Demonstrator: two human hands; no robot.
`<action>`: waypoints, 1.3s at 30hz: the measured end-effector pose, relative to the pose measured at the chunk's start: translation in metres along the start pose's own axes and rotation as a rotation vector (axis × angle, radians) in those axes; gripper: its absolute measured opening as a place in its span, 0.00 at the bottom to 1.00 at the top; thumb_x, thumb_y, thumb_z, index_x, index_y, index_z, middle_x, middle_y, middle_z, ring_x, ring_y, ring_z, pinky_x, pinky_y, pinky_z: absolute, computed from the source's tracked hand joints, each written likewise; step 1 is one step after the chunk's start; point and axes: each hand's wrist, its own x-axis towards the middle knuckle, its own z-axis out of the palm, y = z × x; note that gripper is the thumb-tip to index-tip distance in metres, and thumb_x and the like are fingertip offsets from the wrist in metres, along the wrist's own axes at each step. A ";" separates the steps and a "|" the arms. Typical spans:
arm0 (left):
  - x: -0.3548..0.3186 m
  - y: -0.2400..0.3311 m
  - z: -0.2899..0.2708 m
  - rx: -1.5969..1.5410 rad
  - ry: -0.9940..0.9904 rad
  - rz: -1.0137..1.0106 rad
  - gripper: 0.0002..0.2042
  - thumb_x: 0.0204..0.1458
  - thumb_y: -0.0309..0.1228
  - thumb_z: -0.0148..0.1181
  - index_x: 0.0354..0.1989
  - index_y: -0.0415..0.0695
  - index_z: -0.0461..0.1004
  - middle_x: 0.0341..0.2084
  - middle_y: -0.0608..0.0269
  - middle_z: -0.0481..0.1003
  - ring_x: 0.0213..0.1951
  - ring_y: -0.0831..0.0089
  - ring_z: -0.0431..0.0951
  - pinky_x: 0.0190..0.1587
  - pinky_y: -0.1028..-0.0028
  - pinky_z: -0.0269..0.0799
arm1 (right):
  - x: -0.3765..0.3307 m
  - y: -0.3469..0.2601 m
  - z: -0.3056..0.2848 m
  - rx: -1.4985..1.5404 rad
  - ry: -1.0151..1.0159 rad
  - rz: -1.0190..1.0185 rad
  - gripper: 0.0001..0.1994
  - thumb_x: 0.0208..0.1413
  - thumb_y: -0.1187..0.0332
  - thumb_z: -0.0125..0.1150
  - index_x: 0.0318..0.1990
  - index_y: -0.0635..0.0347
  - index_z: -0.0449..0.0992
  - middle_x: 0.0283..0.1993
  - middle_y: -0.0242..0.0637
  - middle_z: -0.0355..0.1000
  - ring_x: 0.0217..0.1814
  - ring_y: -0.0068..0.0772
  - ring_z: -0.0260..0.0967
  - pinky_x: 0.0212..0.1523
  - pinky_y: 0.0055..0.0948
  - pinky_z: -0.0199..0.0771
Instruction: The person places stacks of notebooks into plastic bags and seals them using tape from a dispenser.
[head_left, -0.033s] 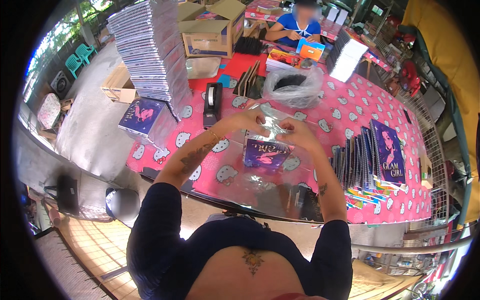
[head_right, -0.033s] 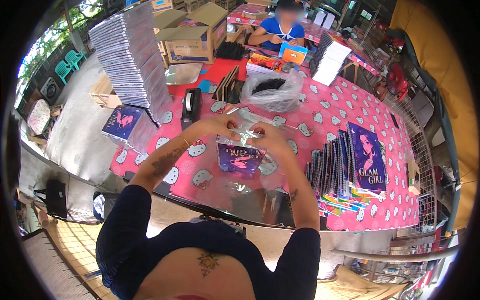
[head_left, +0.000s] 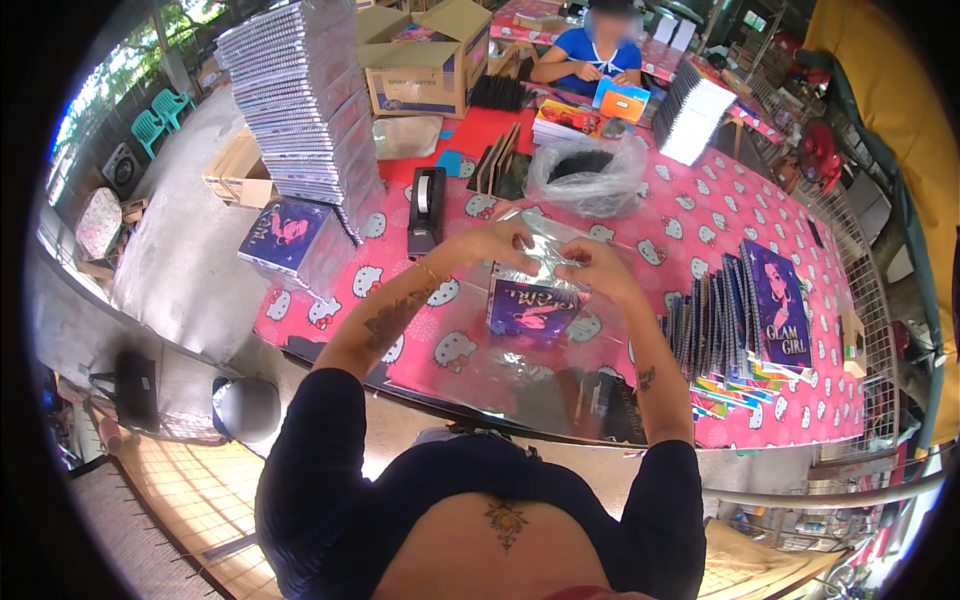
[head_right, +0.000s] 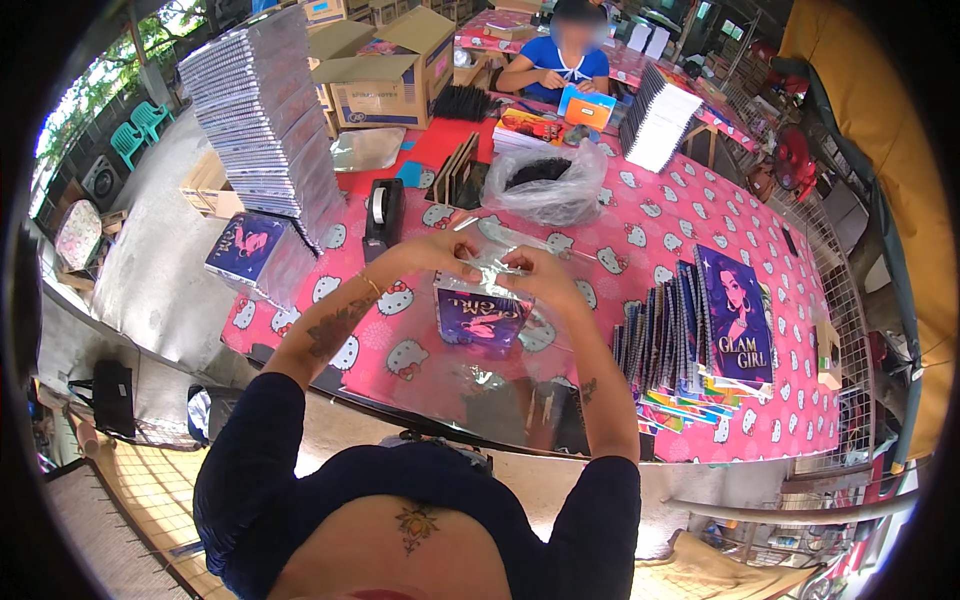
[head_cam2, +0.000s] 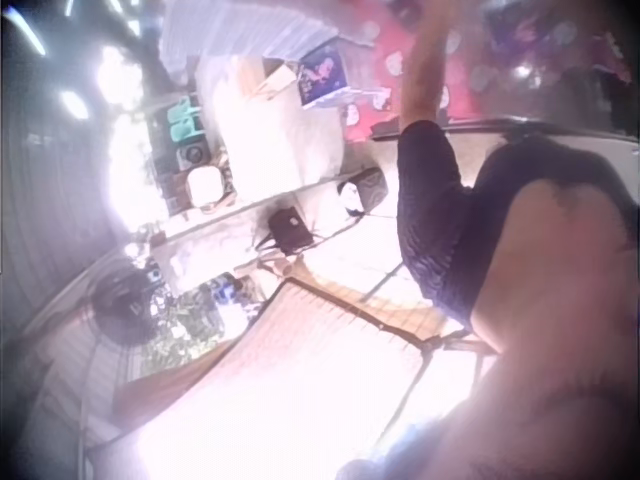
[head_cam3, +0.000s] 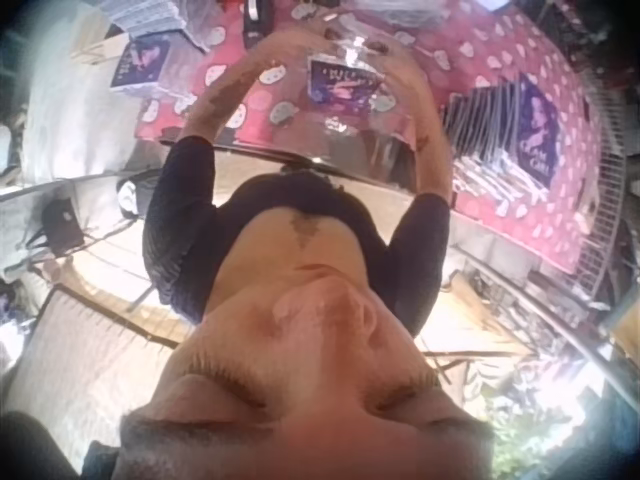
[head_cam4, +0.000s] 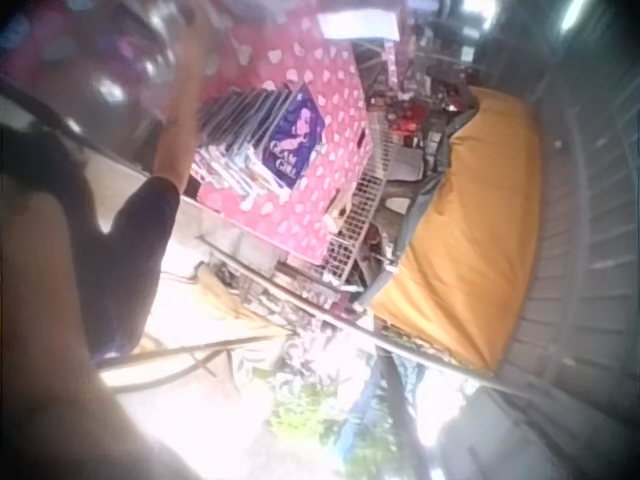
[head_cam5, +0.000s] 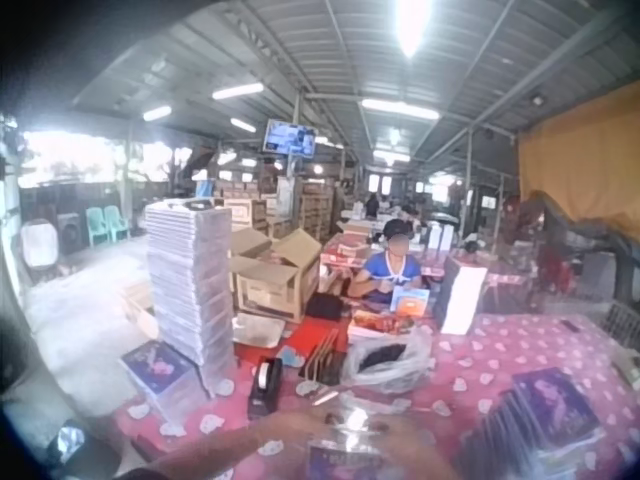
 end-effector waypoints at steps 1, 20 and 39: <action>-0.002 -0.014 0.002 -0.142 0.042 0.073 0.33 0.48 0.42 0.70 0.57 0.33 0.68 0.43 0.52 0.77 0.46 0.64 0.77 0.48 0.68 0.72 | -0.001 0.004 0.001 0.064 0.006 0.044 0.21 0.48 0.65 0.73 0.47 0.65 0.76 0.41 0.36 0.76 0.43 0.26 0.71 0.45 0.28 0.71; -0.066 -0.239 -0.001 -0.672 1.134 -0.164 0.10 0.55 0.34 0.62 0.34 0.38 0.78 0.23 0.58 0.79 0.19 0.66 0.76 0.19 0.67 0.69 | 0.001 0.009 0.023 0.094 0.141 -0.053 0.15 0.53 0.66 0.68 0.46 0.65 0.76 0.36 0.34 0.76 0.39 0.22 0.71 0.45 0.24 0.70; 0.078 -0.126 0.014 -0.458 -0.368 -0.128 0.26 0.56 0.45 0.62 0.59 0.42 0.70 0.52 0.60 0.74 0.52 0.73 0.72 0.52 0.72 0.68 | -0.011 0.008 0.026 -0.013 0.358 -0.010 0.30 0.48 0.62 0.73 0.59 0.54 0.69 0.48 0.39 0.70 0.45 0.32 0.68 0.46 0.33 0.70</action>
